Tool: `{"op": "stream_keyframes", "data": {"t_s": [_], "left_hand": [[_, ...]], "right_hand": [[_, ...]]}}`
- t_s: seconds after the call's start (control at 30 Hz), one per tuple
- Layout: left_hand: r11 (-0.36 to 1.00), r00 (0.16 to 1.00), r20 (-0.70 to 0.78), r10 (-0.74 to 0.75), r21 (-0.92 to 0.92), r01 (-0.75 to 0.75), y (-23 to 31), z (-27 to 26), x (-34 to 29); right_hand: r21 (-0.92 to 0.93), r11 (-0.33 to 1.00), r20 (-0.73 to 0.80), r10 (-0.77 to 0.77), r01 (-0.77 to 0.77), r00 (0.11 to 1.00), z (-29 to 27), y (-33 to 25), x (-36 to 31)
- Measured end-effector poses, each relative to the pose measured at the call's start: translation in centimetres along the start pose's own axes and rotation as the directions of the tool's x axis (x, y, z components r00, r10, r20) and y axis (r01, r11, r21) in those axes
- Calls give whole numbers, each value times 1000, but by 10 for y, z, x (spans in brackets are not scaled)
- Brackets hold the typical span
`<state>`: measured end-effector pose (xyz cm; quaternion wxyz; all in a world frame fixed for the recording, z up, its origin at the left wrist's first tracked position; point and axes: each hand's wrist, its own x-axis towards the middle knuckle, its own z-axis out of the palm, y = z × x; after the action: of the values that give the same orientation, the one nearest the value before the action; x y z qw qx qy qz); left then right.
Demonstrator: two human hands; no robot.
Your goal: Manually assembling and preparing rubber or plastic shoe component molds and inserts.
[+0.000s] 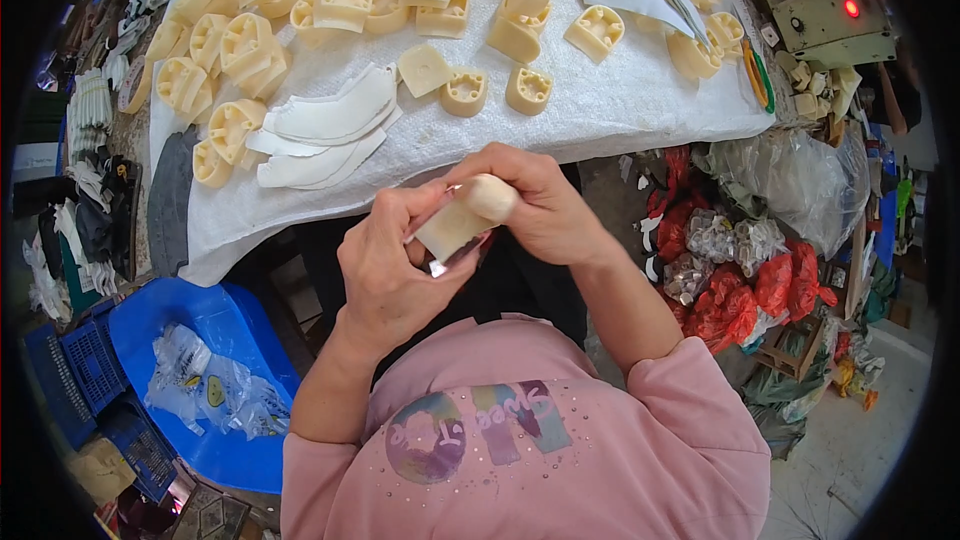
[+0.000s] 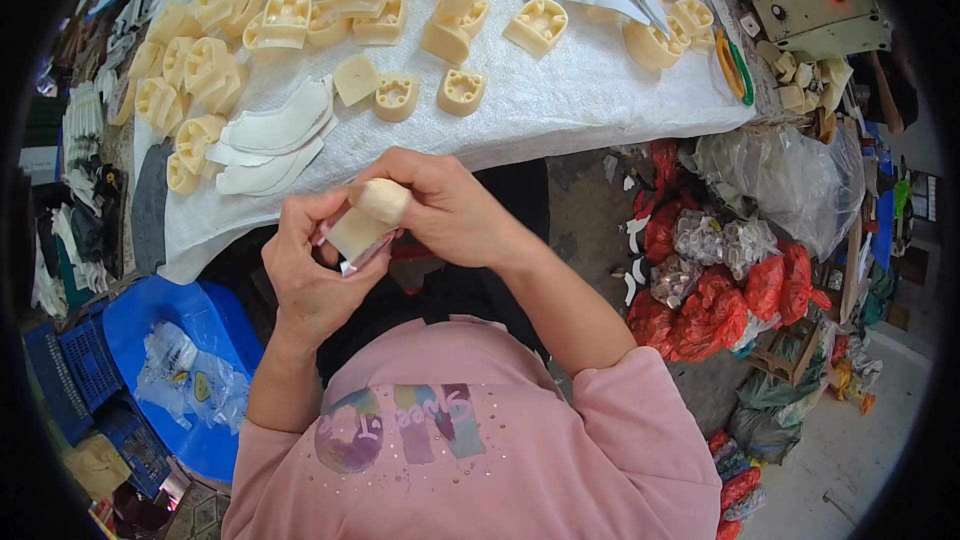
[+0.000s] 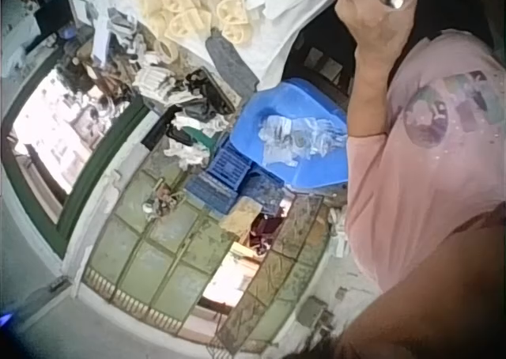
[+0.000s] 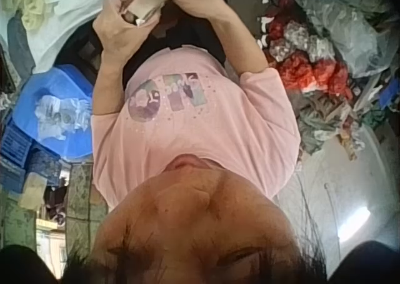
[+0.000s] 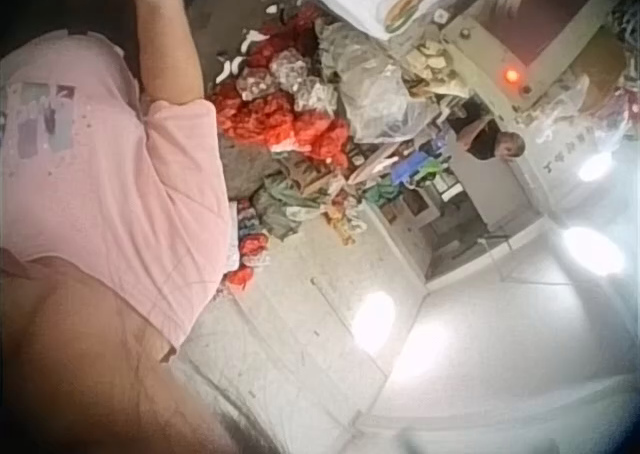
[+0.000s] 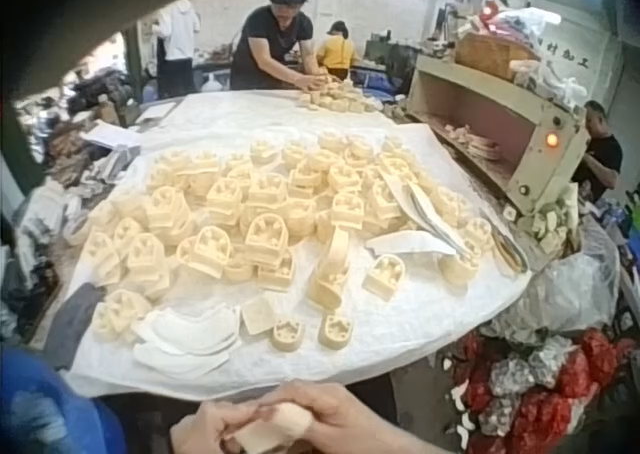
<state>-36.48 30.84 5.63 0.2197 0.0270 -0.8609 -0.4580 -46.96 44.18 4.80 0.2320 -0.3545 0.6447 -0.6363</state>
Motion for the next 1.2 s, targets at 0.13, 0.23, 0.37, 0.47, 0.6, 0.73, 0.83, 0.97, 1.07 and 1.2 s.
{"op": "stream_keyframes", "data": {"t_s": [0.13,0.23,0.37,0.47,0.6,0.73,0.83,0.97,1.07,1.2], "left_hand": [[994,996,-66,66,90,-59,2,6,-1],[980,987,-113,118,174,-97,5,13,4],[971,972,-192,132,224,-87,1,18,1],[971,964,-233,130,227,-76,-2,21,0],[958,945,-283,165,272,-86,0,20,-4],[930,932,-260,250,333,-157,-10,15,-5],[973,951,-288,116,223,-52,-20,-1,-15],[982,847,-511,-146,27,186,-51,-50,-52],[827,595,-782,-186,203,524,-102,-109,-101],[606,321,-778,-540,-94,790,-219,-179,-234]], "right_hand": [[296,939,115,147,-175,982,0,-1,-10],[168,985,-19,47,-44,999,13,4,-9],[265,958,-119,146,-110,982,23,12,-13],[768,625,35,180,-142,983,25,16,-17],[662,739,-46,207,-125,977,34,15,-15],[-61,998,-151,8,-17,988,38,6,-10],[-82,996,-106,-27,19,994,36,7,1],[-373,910,0,-196,182,981,17,-2,27],[-598,739,74,-335,311,939,11,-3,55],[-841,409,221,-336,354,915,13,-4,77]]}}
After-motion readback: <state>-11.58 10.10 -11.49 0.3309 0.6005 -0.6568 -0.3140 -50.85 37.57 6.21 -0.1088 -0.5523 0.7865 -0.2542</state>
